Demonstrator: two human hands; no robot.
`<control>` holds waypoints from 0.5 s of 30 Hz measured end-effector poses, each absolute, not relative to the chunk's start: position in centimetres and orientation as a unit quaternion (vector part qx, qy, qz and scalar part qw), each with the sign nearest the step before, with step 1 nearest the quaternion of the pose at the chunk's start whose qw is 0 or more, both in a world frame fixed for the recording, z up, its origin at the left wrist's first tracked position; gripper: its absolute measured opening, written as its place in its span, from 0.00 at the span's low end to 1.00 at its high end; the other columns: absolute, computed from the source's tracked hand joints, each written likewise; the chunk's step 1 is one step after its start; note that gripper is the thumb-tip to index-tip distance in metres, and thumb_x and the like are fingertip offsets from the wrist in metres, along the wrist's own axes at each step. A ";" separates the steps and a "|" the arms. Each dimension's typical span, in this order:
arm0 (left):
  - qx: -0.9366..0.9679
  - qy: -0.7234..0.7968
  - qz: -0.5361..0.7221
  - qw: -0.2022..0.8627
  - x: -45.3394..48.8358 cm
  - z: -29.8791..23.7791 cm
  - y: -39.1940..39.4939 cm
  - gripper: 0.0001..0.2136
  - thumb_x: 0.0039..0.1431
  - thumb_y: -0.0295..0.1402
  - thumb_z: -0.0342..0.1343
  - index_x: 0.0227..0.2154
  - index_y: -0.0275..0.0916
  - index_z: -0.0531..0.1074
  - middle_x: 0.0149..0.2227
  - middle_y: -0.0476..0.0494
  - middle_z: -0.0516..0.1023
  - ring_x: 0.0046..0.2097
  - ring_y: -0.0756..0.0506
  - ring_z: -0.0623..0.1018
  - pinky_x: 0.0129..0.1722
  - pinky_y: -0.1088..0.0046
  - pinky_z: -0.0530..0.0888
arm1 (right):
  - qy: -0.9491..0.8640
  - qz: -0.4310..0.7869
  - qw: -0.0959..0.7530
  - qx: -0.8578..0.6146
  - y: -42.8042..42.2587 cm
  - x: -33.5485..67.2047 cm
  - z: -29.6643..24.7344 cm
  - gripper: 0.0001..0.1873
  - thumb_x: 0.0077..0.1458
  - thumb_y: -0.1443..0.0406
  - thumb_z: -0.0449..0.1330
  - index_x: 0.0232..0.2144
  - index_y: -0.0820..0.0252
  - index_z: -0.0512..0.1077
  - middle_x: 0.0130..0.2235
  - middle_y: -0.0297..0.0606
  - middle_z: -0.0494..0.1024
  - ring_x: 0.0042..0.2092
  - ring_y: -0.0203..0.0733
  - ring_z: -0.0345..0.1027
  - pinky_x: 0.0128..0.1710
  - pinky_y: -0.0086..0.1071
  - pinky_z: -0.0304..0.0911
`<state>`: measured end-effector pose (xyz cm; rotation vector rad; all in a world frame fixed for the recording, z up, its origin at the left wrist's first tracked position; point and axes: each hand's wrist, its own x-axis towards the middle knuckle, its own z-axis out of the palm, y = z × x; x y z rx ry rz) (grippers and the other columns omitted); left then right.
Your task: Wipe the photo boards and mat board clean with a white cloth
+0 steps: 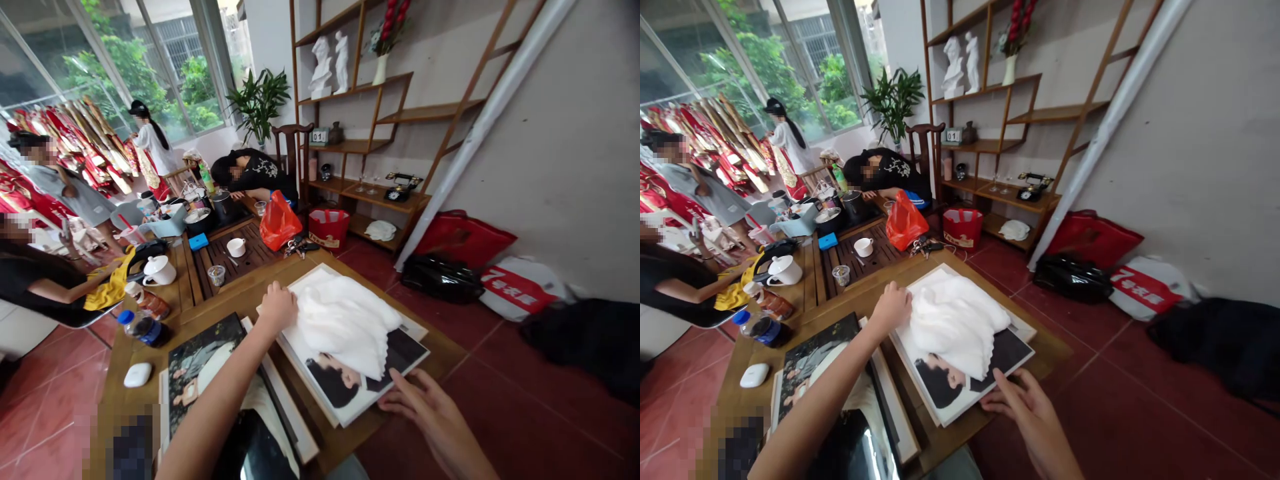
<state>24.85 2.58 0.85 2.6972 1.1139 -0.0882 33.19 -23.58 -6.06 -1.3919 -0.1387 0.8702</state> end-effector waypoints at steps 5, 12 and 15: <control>0.905 0.410 -0.016 0.110 25.0 0.5 2.0 0.17 0.72 0.35 0.41 0.50 0.30 0.72 0.52 0.26 0.73 0.58 0.34 0.70 0.56 0.56 0.68 | -0.058 0.383 0.698 -0.602 -24.0 33.0 -6.5 0.35 0.32 0.46 0.76 0.39 0.55 0.70 0.28 0.34 0.81 0.28 0.48 0.77 0.32 0.42 0.77; 0.889 0.441 0.004 0.122 25.0 0.1 1.5 0.18 0.73 0.37 0.39 0.49 0.29 0.69 0.54 0.26 0.72 0.58 0.34 0.70 0.57 0.56 0.67 | -0.067 0.367 0.721 -0.584 -24.7 32.5 -7.8 0.32 0.39 0.48 0.75 0.43 0.55 0.71 0.34 0.35 0.82 0.32 0.47 0.78 0.32 0.40 0.77; 0.888 0.441 0.020 0.129 25.1 0.6 1.1 0.18 0.74 0.38 0.39 0.49 0.29 0.68 0.54 0.26 0.71 0.58 0.34 0.70 0.57 0.58 0.67 | -0.078 0.357 0.726 -0.582 -25.0 32.6 -7.6 0.32 0.40 0.48 0.75 0.44 0.55 0.72 0.38 0.37 0.83 0.34 0.47 0.78 0.32 0.40 0.77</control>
